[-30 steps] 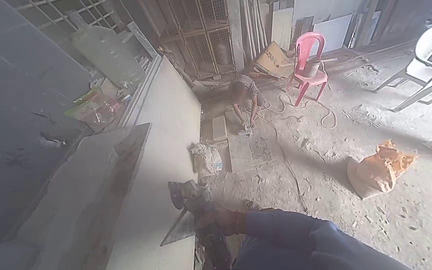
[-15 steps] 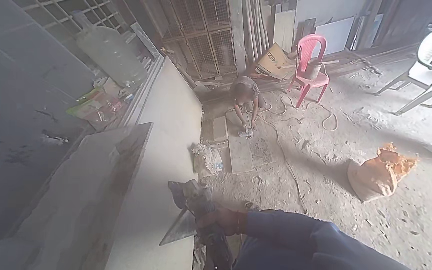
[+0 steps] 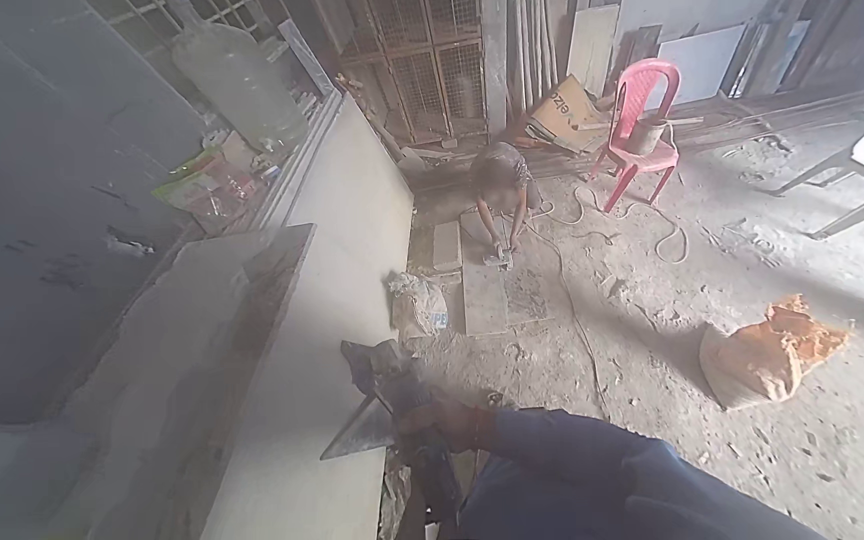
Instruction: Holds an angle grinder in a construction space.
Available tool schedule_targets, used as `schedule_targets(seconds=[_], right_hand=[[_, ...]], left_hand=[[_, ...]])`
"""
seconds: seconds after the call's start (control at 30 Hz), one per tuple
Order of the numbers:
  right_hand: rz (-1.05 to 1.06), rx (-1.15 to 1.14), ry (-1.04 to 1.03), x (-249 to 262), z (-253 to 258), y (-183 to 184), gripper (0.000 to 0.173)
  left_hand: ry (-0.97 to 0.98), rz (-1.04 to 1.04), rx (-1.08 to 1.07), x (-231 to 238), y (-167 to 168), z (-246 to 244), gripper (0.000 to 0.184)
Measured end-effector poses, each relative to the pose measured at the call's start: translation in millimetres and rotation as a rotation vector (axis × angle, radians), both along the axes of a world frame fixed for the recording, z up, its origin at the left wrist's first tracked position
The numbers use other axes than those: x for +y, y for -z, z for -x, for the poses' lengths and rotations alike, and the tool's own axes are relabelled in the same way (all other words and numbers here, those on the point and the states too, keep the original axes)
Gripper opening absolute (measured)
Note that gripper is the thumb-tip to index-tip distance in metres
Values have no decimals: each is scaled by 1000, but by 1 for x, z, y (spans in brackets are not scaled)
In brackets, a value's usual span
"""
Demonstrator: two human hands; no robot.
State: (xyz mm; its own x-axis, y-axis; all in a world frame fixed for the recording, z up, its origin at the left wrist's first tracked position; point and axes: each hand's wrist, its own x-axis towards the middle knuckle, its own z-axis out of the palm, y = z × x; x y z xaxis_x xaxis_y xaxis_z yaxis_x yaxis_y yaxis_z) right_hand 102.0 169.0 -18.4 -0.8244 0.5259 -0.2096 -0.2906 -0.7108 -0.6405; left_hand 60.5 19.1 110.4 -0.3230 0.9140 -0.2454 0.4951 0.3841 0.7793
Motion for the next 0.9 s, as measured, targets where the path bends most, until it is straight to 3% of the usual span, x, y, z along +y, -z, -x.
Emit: schedule_targets(seconds=[0.53, 0.63, 0.73, 0.9], right_hand=[[-2, 32, -73, -6, 16, -1, 28], [4, 35, -81, -6, 18, 0, 28], [17, 52, -82, -6, 19, -2, 24], [16, 41, -84, -5, 21, -1, 25]], left_hand=[[19, 59, 56, -11, 0, 7, 45], [23, 165, 81, -8, -8, 5, 49], [4, -96, 148, -36, 77, 30, 58], [-4, -40, 133, -37, 88, 38, 59]])
